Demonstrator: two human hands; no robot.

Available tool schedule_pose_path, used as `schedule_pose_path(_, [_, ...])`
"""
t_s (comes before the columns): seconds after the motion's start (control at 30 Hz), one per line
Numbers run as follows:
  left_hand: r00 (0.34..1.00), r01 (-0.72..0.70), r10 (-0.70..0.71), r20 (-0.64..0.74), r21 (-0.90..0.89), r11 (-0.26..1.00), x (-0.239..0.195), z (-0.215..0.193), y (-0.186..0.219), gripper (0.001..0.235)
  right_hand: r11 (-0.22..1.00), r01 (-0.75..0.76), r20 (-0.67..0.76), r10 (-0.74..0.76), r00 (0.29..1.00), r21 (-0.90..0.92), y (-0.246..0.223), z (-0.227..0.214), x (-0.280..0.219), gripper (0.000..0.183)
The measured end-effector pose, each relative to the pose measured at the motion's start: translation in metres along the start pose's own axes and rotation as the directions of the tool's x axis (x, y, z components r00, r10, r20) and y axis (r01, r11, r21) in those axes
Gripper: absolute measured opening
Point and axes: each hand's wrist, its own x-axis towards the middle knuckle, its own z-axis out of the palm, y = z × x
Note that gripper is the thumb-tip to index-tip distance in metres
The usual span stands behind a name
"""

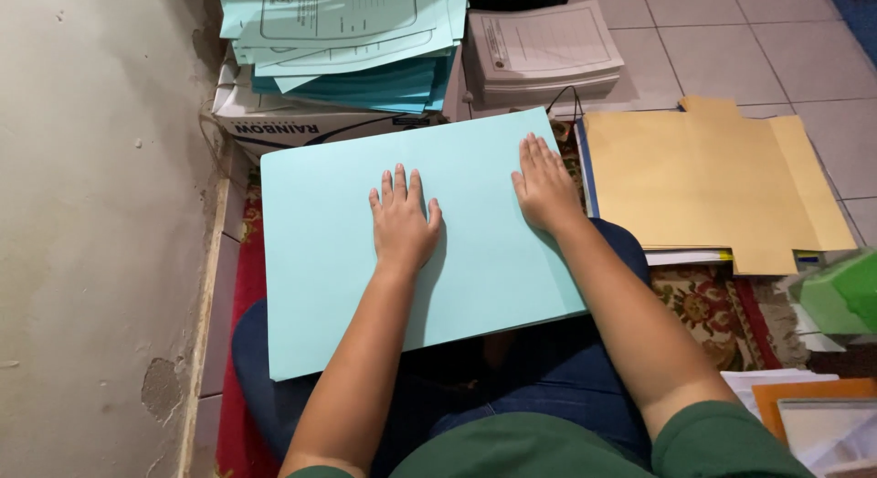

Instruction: The person sits on the floor and repeatedly folds a light blue document cover in half. They smooth the crease with their hands, unfold the cover to reveal a printed form, and then refold it. This folding and unfolding process is repeated several times.

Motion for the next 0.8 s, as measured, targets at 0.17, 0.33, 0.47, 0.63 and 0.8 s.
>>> schedule_pose_path(0.17, [1.0,0.015,-0.015,0.015,-0.022,1.0,0.0,-0.005,0.002,0.059,1.0,0.002,-0.016,-0.002,1.0,-0.011,0.003,0.007,-0.022,0.066])
schedule_pose_path(0.33, [0.999,0.024,-0.024,0.024,-0.015,1.0,0.001,-0.004,0.002,0.059,0.999,0.01,-0.032,-0.011,0.999,-0.034,0.007,0.013,-0.024,0.065])
schedule_pose_path(0.47, [1.0,0.016,-0.016,0.016,-0.015,1.0,0.002,-0.002,0.001,0.059,0.999,0.022,-0.051,-0.024,0.998,-0.03,0.008,0.015,-0.027,0.065])
schedule_pose_path(0.63, [1.0,0.011,-0.011,0.013,-0.021,1.0,0.002,-0.004,0.001,0.06,0.999,0.047,-0.066,-0.048,0.997,-0.02,0.007,0.012,-0.053,0.064])
schedule_pose_path(0.8, [1.0,0.003,-0.002,0.004,-0.023,1.0,0.0,-0.004,0.002,0.06,0.997,0.071,-0.074,-0.073,0.995,-0.03,0.008,0.015,-0.096,0.064])
